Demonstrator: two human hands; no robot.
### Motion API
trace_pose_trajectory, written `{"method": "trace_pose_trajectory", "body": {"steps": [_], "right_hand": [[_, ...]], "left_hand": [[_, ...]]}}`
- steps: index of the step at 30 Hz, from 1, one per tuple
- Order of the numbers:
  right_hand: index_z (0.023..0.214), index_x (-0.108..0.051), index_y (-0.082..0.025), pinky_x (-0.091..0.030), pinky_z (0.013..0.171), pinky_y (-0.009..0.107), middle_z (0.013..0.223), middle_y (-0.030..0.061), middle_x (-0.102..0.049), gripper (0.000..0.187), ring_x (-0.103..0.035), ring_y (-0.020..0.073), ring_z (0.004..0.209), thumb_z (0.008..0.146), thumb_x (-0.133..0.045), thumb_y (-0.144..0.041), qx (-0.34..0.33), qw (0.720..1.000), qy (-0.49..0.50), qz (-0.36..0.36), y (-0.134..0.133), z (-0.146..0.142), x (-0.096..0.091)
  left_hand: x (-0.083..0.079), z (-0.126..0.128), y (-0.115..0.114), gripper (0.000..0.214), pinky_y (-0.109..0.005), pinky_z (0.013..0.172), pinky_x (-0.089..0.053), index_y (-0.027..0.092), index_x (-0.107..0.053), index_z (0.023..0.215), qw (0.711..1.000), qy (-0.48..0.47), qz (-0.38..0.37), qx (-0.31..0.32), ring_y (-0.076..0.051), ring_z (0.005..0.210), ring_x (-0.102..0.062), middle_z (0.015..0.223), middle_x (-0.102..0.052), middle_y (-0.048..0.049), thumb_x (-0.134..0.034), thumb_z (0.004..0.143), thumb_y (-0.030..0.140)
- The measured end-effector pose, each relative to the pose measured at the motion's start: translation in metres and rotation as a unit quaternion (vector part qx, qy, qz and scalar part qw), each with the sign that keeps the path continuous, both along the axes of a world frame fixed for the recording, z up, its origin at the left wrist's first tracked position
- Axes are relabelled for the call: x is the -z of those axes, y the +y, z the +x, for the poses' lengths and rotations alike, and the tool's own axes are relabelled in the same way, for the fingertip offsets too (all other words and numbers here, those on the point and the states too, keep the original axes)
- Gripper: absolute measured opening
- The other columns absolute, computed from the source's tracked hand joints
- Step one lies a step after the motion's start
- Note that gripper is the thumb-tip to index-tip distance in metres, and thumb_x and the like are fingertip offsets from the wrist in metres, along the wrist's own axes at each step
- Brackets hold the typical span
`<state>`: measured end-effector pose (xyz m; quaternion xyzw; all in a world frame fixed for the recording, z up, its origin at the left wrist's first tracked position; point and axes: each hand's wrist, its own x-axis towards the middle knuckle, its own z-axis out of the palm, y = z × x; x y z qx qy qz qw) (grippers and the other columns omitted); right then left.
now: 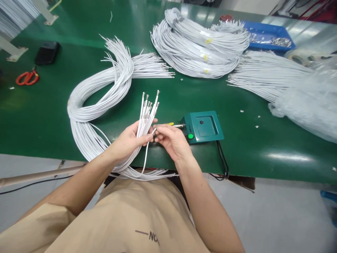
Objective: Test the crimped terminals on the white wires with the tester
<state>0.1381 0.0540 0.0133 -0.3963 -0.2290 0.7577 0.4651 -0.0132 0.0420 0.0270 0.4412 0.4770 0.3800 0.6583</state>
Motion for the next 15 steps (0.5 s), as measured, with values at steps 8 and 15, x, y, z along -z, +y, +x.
{"method": "trace_pose_trajectory", "body": {"steps": [8, 15], "right_hand": [[0.071, -0.060, -0.017, -0.048, 0.063, 0.027, 0.068, -0.0014, -0.057, 0.014, -0.053, 0.0103, 0.060, 0.077, -0.060, -0.029, 0.011, 0.975, -0.193, 0.111, -0.008, -0.001, 0.002], [0.079, -0.059, -0.017, -0.040, 0.076, 0.032, 0.080, 0.0076, -0.057, 0.028, -0.050, 0.0191, 0.080, 0.093, -0.036, -0.022, 0.007, 0.618, -0.634, 0.465, -0.012, 0.003, 0.011]], "left_hand": [[0.002, -0.002, 0.004, 0.042, -0.017, 0.054, -0.041, 0.021, -0.063, 0.113, 0.998, -0.046, -0.046, 0.019, -0.009, 0.067, -0.054, 0.080, -0.059, -0.0001, -0.073, 0.072, 0.023], [0.005, -0.002, 0.008, 0.041, -0.015, 0.048, -0.038, 0.016, -0.061, 0.111, 0.989, -0.093, -0.112, 0.014, -0.006, 0.057, -0.050, 0.073, -0.060, -0.0001, -0.072, 0.072, 0.020]]}}
